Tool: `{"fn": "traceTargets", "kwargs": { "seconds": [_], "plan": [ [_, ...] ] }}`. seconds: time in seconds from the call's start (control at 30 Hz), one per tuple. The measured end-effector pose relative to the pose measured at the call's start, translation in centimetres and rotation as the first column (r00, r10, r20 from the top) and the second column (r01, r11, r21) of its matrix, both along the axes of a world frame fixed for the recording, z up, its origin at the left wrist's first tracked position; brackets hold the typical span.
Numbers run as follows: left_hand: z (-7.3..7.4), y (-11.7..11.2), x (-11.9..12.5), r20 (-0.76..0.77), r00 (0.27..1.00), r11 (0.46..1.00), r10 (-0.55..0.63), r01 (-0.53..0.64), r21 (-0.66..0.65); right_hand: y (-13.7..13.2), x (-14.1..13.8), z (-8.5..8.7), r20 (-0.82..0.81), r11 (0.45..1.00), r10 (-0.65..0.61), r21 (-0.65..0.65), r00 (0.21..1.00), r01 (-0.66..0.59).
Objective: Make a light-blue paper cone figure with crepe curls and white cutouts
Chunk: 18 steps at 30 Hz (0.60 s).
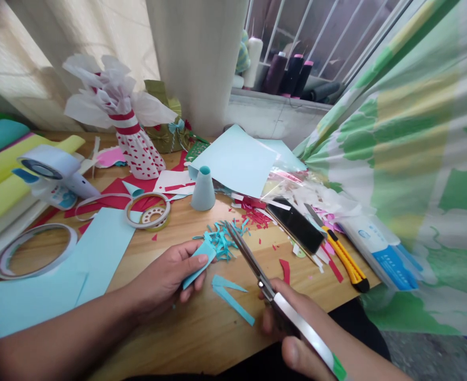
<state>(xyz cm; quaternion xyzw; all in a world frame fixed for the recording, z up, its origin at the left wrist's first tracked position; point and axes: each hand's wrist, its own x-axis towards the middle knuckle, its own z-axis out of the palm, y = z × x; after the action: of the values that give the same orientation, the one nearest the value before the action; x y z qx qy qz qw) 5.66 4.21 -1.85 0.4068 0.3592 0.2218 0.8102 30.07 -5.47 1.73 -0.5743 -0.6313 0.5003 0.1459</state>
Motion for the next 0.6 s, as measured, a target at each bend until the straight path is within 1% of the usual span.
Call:
{"fn": "traceTargets", "kwargs": {
  "seconds": [0.07, 0.13, 0.23, 0.3, 0.4, 0.47, 0.6],
  "plan": [
    [-0.1, -0.1, 0.1, 0.047, 0.999, 1.000, 0.024, -0.024, 0.000, -0.2, 0.2, -0.1, 0.004, 0.999, 0.038, 0.016, 0.999, -0.038],
    [-0.1, -0.2, 0.1, 0.082, 0.996, 1.000, 0.024, -0.024, 0.000, -0.2, 0.1, 0.1, 0.002, 0.996, 0.092, 0.015, 0.996, -0.092],
    [0.0, -0.3, 0.1, 0.111, 0.993, 1.000, 0.032, -0.031, -0.004, -0.1, -0.4, 0.9, 0.028, 0.986, 0.165, 0.002, 0.986, -0.166],
    [0.1, -0.3, 0.1, 0.119, 0.992, 0.999, 0.038, -0.038, -0.007, 0.1, -0.9, 1.6, 0.068, 0.980, 0.196, 0.019, 0.978, -0.198],
    [0.0, -0.4, 0.2, 0.113, 0.993, 1.000, 0.019, -0.019, -0.002, 0.4, -1.7, 2.4, 0.103, 0.975, 0.210, 0.056, 0.972, -0.217],
    [-0.1, -0.4, 0.2, 0.100, 0.995, 1.000, 0.004, -0.004, 0.003, 0.7, -2.1, 2.7, 0.116, 0.975, 0.209, 0.045, 0.971, -0.215],
    [0.0, -0.3, 0.1, 0.073, 0.997, 1.000, -0.013, 0.012, 0.020, 1.0, -2.8, 2.8, 0.106, 0.978, 0.197, 0.042, 0.975, -0.202]
  ]
}}
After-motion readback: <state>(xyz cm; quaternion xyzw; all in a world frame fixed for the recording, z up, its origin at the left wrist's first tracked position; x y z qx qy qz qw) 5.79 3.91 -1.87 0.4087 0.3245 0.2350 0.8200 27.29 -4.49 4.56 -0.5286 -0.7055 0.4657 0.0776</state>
